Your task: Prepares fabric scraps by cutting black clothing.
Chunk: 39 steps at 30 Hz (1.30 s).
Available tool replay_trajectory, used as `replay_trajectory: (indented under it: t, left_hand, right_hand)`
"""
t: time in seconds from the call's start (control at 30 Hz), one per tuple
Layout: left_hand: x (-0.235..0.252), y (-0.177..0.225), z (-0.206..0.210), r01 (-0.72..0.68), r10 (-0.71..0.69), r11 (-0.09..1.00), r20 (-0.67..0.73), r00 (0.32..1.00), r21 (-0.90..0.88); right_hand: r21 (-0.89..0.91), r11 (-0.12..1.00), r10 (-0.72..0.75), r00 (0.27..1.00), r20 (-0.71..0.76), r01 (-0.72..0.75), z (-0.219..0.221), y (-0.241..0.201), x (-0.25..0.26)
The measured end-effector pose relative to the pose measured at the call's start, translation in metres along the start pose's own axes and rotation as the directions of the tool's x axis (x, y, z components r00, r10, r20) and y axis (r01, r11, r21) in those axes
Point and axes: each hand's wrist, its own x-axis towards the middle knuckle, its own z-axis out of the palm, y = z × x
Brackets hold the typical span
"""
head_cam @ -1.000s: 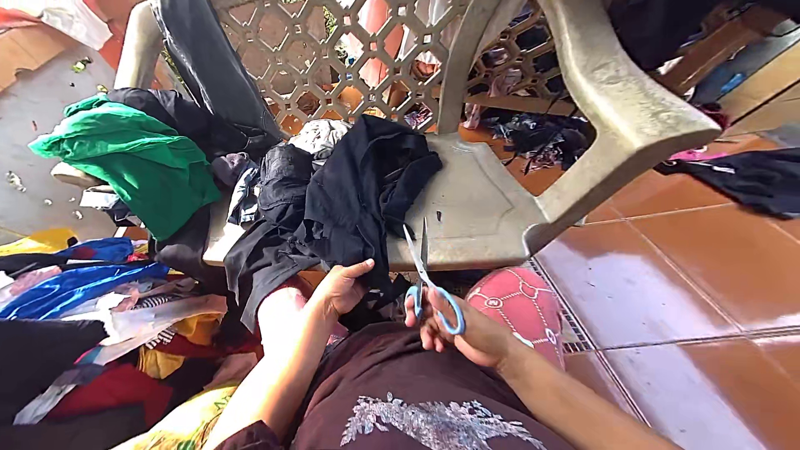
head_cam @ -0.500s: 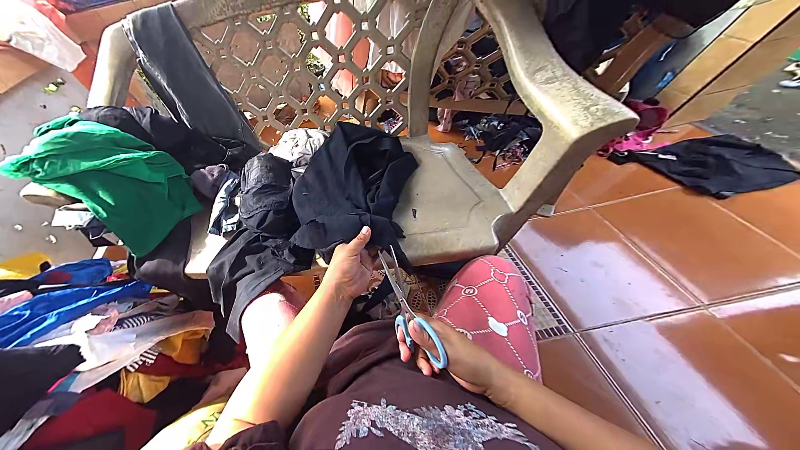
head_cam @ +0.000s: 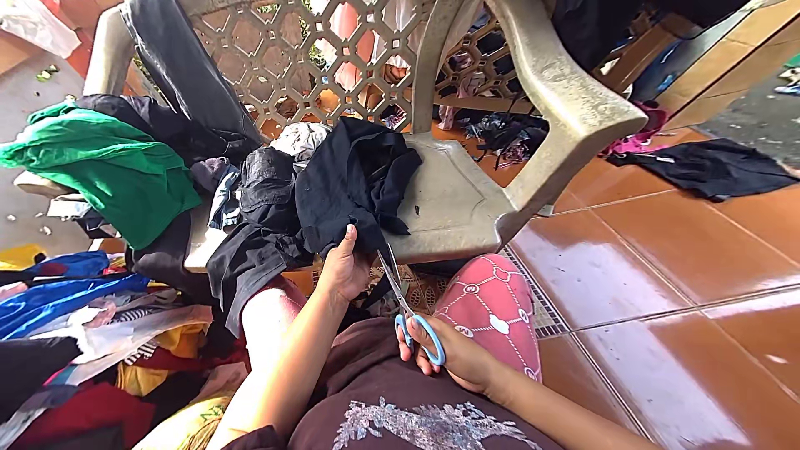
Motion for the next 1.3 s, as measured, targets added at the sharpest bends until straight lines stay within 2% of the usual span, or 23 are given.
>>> replay_trajectory:
  t: [0.13,0.23,0.4,0.53,0.93,1.13,1.3]
  left_hand:
    - [-0.001,0.002,-0.005,-0.014,0.022,0.996,0.089,0.996,-0.09]
    - [-0.001,-0.001,-0.006,-0.023,0.038,0.989,0.099,0.994,-0.149]
    - [-0.003,-0.006,0.002,-0.001,0.001,1.0,0.009,1.0,-0.026]
    - [-0.003,-0.007,-0.001,0.014,-0.013,1.0,0.045,0.999,-0.02]
    - [-0.011,-0.02,0.012,0.044,-0.05,0.993,-0.048,0.998,-0.113]
    - [-0.012,-0.029,0.02,-0.01,-0.008,0.997,-0.25,0.968,-0.071]
    - [-0.014,-0.029,0.011,0.072,-0.083,0.996,-0.255,0.963,-0.052]
  right_hand:
    - [-0.033,0.999,0.003,1.0,-0.002,-0.003,0.001,0.0,-0.001]
    - [-0.045,0.999,0.018,1.0,0.003,-0.018,0.004,-0.003,-0.001]
    - [-0.057,0.997,0.049,0.999,-0.017,-0.05,0.006,-0.007,0.001]
    - [-0.036,0.998,0.052,0.999,-0.016,-0.052,0.006,-0.006,0.003]
    - [0.028,0.999,0.029,0.998,-0.055,-0.028,0.008,-0.013,0.011]
    - [-0.008,0.999,0.049,0.994,-0.093,-0.05,0.011,-0.015,0.017]
    - [0.027,0.994,0.105,0.991,-0.089,-0.103,0.008,-0.014,0.018]
